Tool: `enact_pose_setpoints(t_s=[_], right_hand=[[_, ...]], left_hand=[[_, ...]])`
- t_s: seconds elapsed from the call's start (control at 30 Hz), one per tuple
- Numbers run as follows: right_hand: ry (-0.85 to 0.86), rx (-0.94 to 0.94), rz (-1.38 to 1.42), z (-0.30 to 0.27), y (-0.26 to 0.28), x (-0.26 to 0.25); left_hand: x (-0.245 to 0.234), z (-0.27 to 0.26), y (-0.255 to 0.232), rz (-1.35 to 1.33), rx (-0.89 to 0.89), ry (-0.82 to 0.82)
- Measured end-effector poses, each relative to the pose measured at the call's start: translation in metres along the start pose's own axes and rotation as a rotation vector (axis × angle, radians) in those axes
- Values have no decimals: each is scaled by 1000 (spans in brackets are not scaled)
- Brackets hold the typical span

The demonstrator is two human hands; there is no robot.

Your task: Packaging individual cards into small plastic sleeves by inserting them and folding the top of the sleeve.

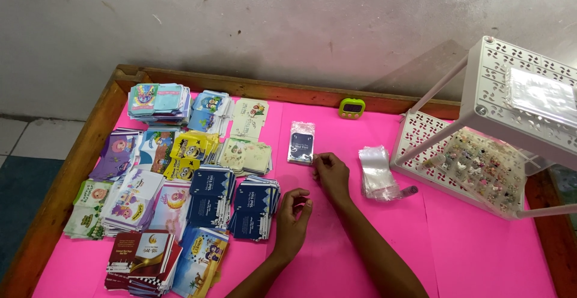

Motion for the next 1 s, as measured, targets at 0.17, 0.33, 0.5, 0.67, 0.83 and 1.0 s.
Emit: enact_pose_setpoints(t_s=[0.17,0.33,0.5,0.67,0.83,1.0], right_hand=[[11,-102,-159,-10,-19,-20],[94,-212,-367,-43,-53,-47],[100,-278,-442,-79,-77,-87],[87,-278,-369,-93,-87,-101],[80,-244,-295,-93,-81,-99],[94,-307,-297,-93,-84,-98]], left_hand=[[-10,1,-46,287,338,-10],[-32,4,-70,832,671,-192],[-68,21,-20,1292,227,-235],[-78,17,-1,1405,62,-215],[-76,14,5,1479,6,-152],[-68,11,0,1467,110,-151]])
Point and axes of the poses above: each hand's wrist, its own z-axis towards the middle knuckle, its own x-axis out of the palm, y = z × x, the point moved 8 cm from there along z, towards the middle knuckle, and after that the axes turned 4 degrees about z, right-handed, at the moved point
